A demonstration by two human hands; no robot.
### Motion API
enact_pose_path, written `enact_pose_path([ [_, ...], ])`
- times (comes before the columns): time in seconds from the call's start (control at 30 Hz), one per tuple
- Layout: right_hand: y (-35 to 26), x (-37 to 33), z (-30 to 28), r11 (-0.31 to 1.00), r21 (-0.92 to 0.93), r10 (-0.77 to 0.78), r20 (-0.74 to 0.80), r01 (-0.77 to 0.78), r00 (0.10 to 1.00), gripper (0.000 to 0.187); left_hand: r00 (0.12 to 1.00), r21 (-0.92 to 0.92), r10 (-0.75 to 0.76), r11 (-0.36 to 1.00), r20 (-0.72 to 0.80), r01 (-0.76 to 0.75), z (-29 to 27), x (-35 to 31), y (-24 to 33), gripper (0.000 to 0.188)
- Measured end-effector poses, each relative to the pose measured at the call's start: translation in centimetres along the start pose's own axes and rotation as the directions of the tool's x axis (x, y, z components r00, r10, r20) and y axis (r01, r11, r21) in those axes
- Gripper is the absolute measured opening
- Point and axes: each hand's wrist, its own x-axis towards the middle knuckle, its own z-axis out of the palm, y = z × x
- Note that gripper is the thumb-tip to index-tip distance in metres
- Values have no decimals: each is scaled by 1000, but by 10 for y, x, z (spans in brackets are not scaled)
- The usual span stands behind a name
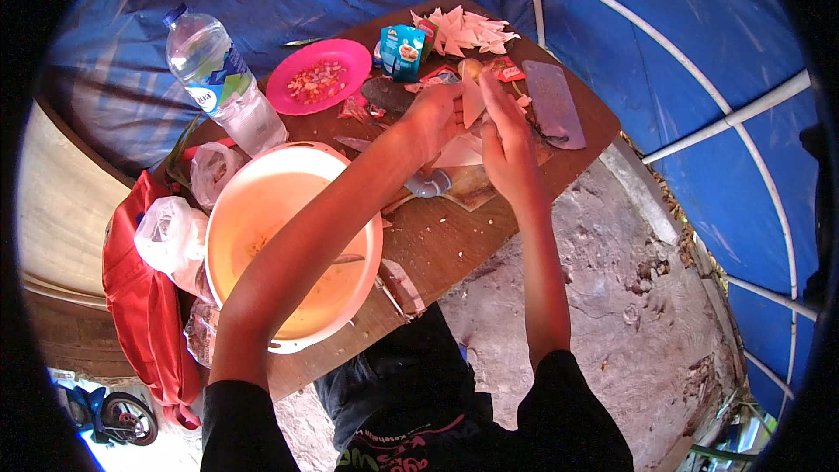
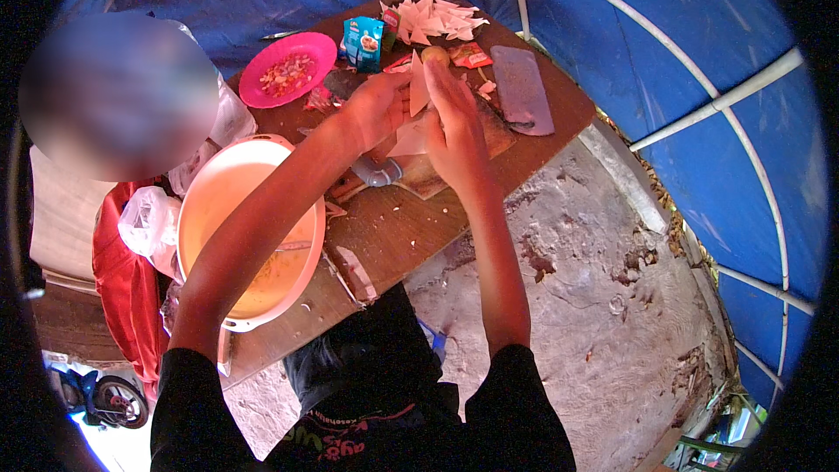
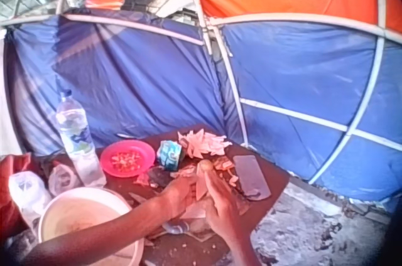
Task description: The person scoops a reddish filling from a pink bowl with a knife and places it onto triangular wrappers, then folds each wrapper into a sealed packet. The person repeats this process multiple times, stacking the finished wraps on the table.
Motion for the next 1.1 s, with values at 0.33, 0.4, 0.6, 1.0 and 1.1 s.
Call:
enact_pose_path([
  [0.33,45,-15,-15,939,-109,322,-48,-326,945,42,993,119,23,993,-114,-9,-11,4,-2,22],
  [0.4,53,-22,-20,925,-182,341,13,-333,940,30,979,341,80,940,-189,-11,-16,11,0,21],
  [0.6,52,-36,-17,898,-338,337,117,-281,934,20,896,902,290,-371,337,-220,-57,46,-12,28],
  [1.0,45,-10,-21,833,330,465,17,-444,885,12,888,862,389,333,245,-383,-26,19,-10,34],
  [1.1,36,1,-23,830,422,437,-82,-366,896,11,898,809,312,409,310,-422,-13,13,-5,30],
])
